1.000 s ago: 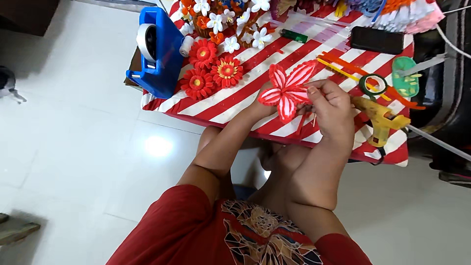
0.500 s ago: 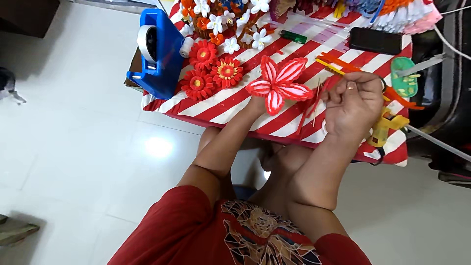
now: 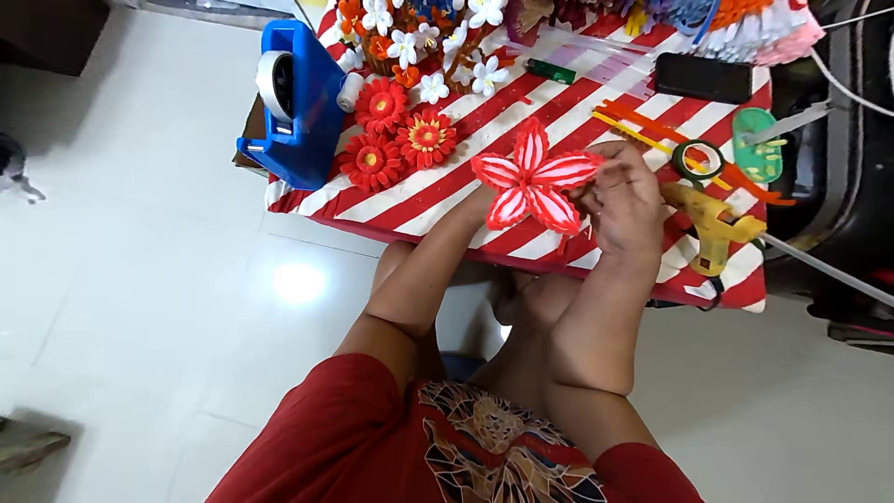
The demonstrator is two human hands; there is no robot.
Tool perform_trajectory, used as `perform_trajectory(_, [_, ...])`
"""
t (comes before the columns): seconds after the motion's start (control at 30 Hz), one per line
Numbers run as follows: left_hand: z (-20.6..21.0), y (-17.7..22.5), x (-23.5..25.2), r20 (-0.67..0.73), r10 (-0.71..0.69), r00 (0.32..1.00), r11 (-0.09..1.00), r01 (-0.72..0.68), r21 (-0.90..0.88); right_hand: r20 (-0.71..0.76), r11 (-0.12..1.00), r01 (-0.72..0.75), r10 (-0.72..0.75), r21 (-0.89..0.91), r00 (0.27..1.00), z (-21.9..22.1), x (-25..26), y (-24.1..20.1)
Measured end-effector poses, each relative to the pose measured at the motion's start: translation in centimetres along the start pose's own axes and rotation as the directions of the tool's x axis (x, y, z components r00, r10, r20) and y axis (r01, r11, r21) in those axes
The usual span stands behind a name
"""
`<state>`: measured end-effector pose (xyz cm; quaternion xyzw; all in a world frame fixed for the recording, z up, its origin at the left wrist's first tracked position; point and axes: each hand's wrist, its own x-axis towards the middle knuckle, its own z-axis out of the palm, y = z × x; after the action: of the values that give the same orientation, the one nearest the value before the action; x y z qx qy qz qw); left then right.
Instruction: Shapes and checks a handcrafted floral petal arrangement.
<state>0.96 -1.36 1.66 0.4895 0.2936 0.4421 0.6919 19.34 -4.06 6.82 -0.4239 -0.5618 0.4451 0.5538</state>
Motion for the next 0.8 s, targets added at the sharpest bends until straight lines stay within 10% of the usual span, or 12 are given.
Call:
perform_trajectory(0.23, [0.4,1.5,0.8,0.048,-0.177,0.983,0.768,0.107,0.631,-0.039,0.973,-0.103,0.097,-0.208,0.995,0.9,-0.2,-0.6])
perform_trajectory(0.33, [1.4,3.3,0.3,0.003,-0.233,0.972,0.754,0.179,0.632,-0.075,0.925,-0.200,0.186,-0.323,0.980,1.1,-0.7,-1.4])
perform_trajectory(0.5, [1.5,3.6,0.5,0.187,0.132,0.973,0.781,-0.218,0.585,-0.071,0.908,-0.188,0.174,-0.374,0.982,1.1,0.1,-0.1])
perform_trajectory(0.63, [1.0,3.0,0.2,0.013,-0.178,0.984,0.801,0.137,0.583,0.045,0.958,-0.111,0.127,-0.264,0.991,0.3,0.1,0.0])
perform_trajectory(0.8, [-1.1,-1.6,1.8,0.149,-0.051,0.987,0.822,-0.043,0.568,0.029,0.994,-0.015,0.018,-0.108,0.999,-1.0,-0.3,0.0])
